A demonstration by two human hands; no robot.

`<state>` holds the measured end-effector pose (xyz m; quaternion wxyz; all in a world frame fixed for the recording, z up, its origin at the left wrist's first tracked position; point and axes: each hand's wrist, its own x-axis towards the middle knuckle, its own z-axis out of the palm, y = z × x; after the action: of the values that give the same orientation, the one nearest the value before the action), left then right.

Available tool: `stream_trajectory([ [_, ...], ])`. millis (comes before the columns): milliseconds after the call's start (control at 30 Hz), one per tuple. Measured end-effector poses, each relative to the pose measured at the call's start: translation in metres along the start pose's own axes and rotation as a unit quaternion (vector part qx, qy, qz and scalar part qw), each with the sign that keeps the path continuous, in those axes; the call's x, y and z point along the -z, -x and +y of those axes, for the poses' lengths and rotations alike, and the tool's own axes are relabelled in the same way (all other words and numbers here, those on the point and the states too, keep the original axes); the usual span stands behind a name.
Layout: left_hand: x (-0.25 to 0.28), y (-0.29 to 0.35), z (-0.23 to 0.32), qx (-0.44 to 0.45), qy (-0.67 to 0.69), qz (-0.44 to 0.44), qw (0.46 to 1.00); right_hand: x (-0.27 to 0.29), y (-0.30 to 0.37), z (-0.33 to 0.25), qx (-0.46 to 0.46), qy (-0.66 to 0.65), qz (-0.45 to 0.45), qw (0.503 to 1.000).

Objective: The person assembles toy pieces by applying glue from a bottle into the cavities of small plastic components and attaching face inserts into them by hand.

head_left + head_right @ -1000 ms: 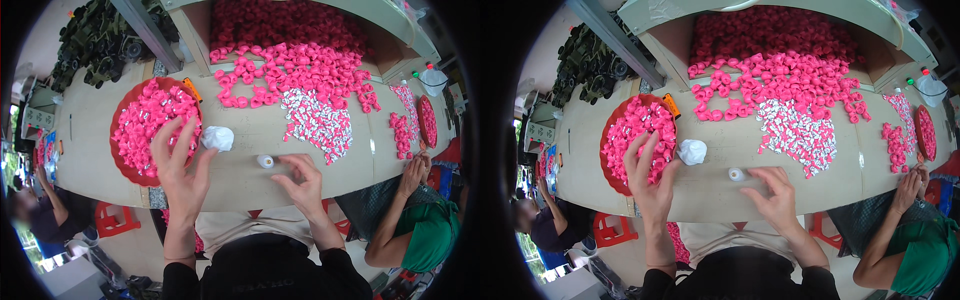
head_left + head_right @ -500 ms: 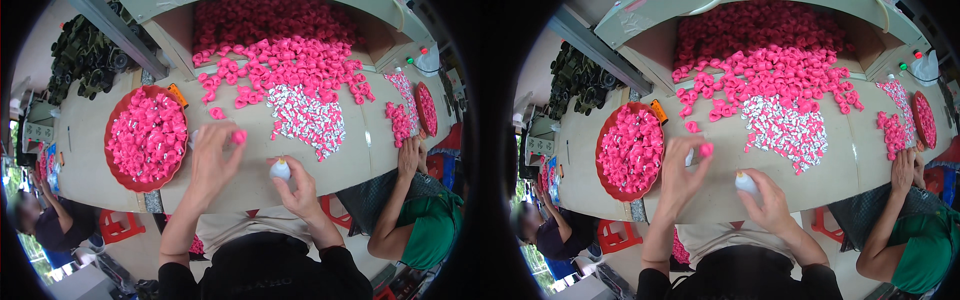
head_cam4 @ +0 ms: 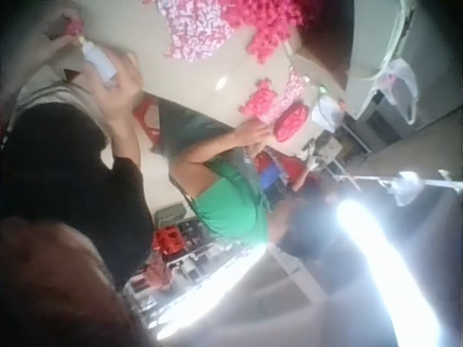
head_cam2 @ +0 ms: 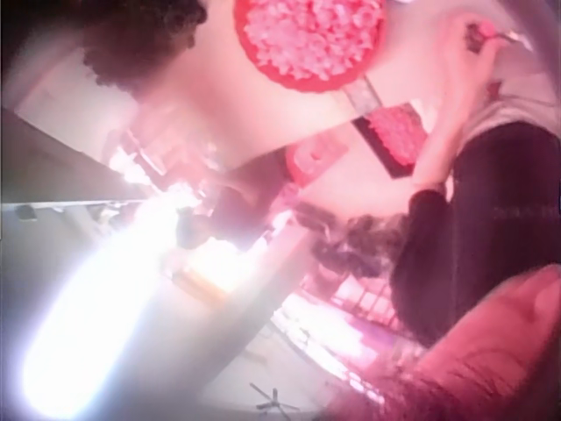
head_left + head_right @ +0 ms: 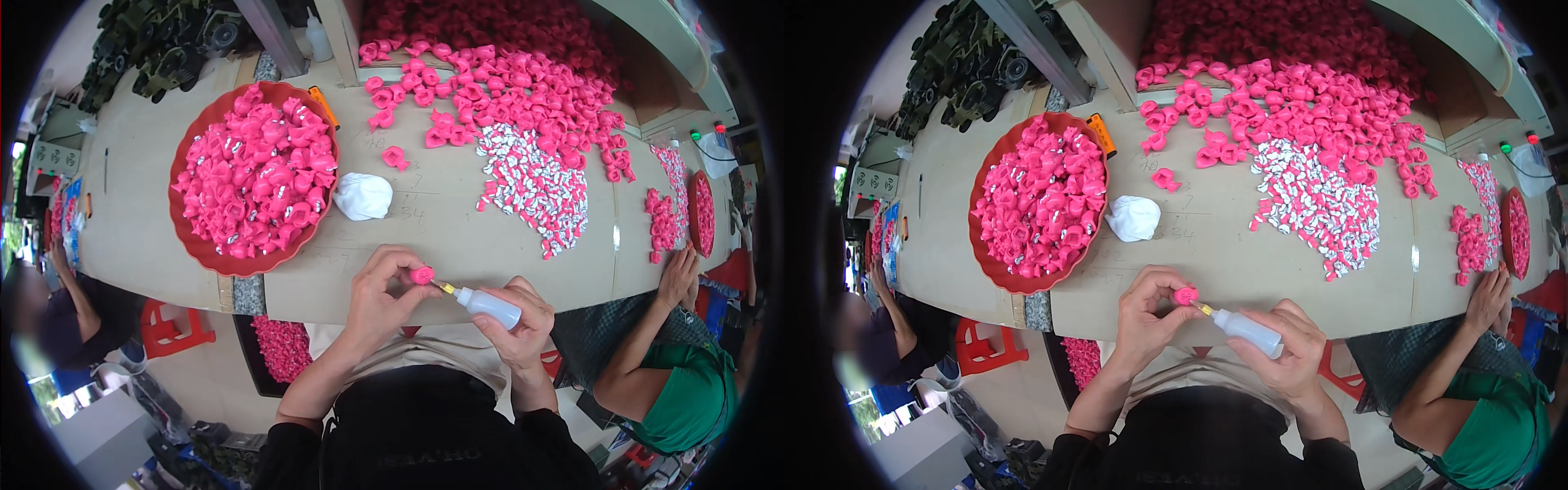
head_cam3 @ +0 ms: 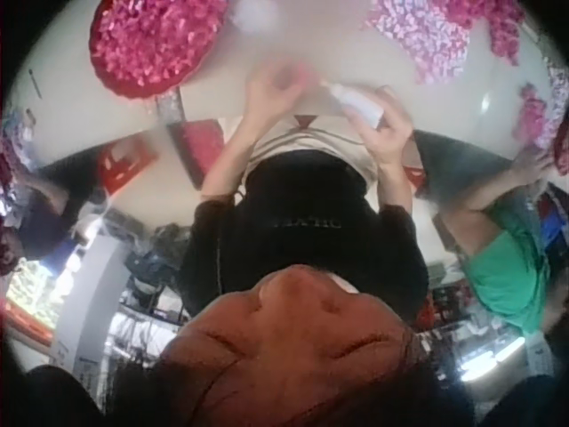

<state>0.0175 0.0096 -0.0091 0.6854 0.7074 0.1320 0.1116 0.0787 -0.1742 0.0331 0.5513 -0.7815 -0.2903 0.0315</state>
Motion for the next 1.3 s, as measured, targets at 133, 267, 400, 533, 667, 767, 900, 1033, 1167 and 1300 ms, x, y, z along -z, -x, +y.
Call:
stream_trajectory([
  [133, 0.0012, 0.0008, 0.0006, 0.006, 0.004, -0.002, 1.0, -0.0039, -0.0001, -0.001, -0.016, 0.005, -0.002, 1.0],
  [267, 0.0001, 0.0002, 0.0011, -0.001, 0.007, -0.006, 1.0, -0.0041, -0.0008, 0.0004, -0.018, 0.015, -0.002, 1.0],
  [400, 0.0003, -0.0013, 0.0031, -0.009, -0.011, -0.005, 1.0, -0.0047, -0.0006, 0.0007, -0.029, 0.01, 0.003, 1.0],
  [533, -0.0001, -0.0004, 0.0013, -0.018, -0.028, 0.01, 0.999, -0.0037, -0.0042, -0.0051, -0.022, 0.02, -0.014, 0.999],
  [667, -0.0015, -0.0011, 0.0044, -0.03, -0.071, 0.013, 0.997, -0.0014, -0.0034, -0.0057, -0.031, 0.022, -0.014, 0.999],
  [767, -0.0006, -0.0006, 0.0073, -0.018, -0.073, 0.005, 0.997, -0.0011, -0.0028, -0.0047, -0.034, 0.023, -0.009, 0.999],
  [900, -0.001, -0.0015, 0.0067, -0.027, -0.084, 0.012, 0.996, -0.0019, -0.0049, -0.0064, -0.032, 0.025, -0.016, 0.999],
  [1033, -0.0006, -0.0012, 0.0038, -0.025, -0.077, 0.014, 0.997, -0.0007, -0.005, -0.0071, -0.029, 0.028, -0.023, 0.999],
  [1167, -0.0017, -0.0007, 0.0017, -0.008, -0.036, 0.014, 0.999, 0.0009, -0.0043, -0.0057, -0.03, 0.03, -0.013, 0.999],
  [1300, -0.0025, -0.0008, 0.0018, -0.003, -0.013, 0.014, 1.0, 0.0015, -0.0029, -0.0028, -0.032, 0.035, -0.01, 0.999],
])
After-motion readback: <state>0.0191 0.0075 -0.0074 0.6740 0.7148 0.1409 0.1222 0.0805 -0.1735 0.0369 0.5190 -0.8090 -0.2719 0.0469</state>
